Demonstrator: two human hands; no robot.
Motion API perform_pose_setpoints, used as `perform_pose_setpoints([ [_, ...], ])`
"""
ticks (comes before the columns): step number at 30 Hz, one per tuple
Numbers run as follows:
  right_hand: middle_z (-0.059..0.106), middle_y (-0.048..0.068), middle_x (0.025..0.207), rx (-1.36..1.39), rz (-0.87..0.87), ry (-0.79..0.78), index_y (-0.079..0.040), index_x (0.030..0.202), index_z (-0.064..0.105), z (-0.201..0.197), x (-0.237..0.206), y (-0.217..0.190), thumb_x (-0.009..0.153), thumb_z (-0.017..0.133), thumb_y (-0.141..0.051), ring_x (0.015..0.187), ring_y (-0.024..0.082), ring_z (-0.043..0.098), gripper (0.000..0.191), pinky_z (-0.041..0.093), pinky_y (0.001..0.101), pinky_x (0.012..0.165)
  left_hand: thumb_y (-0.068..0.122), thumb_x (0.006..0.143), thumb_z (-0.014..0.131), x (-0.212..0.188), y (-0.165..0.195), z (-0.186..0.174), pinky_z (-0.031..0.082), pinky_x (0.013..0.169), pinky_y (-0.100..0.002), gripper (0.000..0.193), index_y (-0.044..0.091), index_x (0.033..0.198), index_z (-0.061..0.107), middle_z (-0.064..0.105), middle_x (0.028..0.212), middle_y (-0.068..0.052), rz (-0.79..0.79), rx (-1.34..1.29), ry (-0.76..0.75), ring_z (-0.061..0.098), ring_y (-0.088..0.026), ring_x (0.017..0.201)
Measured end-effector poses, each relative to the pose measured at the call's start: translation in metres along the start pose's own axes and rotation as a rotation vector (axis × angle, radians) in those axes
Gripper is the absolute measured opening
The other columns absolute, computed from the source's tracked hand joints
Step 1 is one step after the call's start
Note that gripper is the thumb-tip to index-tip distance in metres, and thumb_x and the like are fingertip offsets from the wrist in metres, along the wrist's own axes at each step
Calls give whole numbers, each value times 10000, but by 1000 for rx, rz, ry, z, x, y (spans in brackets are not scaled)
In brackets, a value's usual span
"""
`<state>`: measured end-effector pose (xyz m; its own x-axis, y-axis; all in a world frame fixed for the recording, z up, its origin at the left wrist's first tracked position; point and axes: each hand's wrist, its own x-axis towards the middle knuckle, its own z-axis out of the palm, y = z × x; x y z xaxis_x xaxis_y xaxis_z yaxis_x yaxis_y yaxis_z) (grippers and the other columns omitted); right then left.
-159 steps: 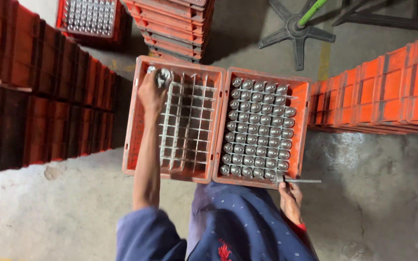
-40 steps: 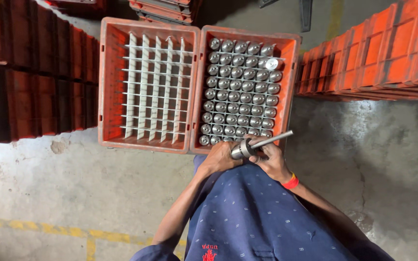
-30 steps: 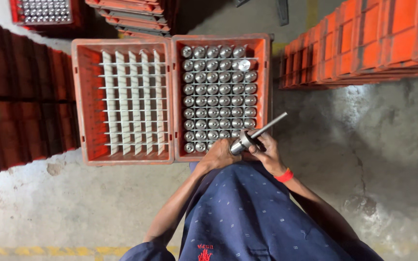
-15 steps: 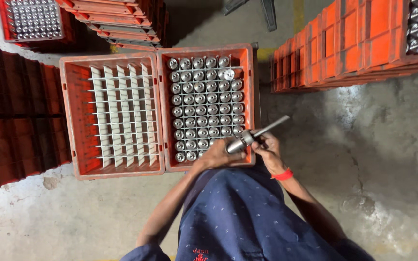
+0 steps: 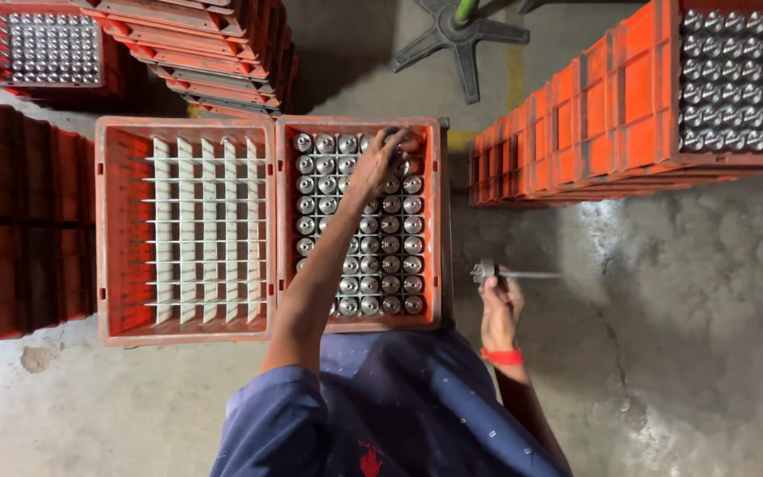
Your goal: The person repeatedly picks up small metallic caps from a left crate and places them into a right crate using a handheld tool. The person fills the right crate and then moves it to a stack of similar crates.
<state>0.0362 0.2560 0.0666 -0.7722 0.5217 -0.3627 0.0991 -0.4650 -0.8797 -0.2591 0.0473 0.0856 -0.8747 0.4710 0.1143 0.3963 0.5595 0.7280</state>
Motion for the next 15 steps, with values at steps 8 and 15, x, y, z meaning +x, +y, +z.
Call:
perform_pose_setpoints([
  [8,653,41,1327,246,161,-97,-108,1316,596,9,-20,6,1047,617,-253,1138,146,606,306,484,341,941,695,1059,332,-47,37,31,103,1327,-545,879,117,1665,64,69,1754,-183,-202,-493,491,114,-361,1630],
  [15,619,39,1408,205,214,-180,-104,1353,603,22,-27,14,1055,565,-311,1189,123,573,364,452,321,969,770,986,274,-43,53,56,18,1303,-535,945,187,1661,-37,-60,1760,-140,-340,-924,518,-18,-347,1628],
])
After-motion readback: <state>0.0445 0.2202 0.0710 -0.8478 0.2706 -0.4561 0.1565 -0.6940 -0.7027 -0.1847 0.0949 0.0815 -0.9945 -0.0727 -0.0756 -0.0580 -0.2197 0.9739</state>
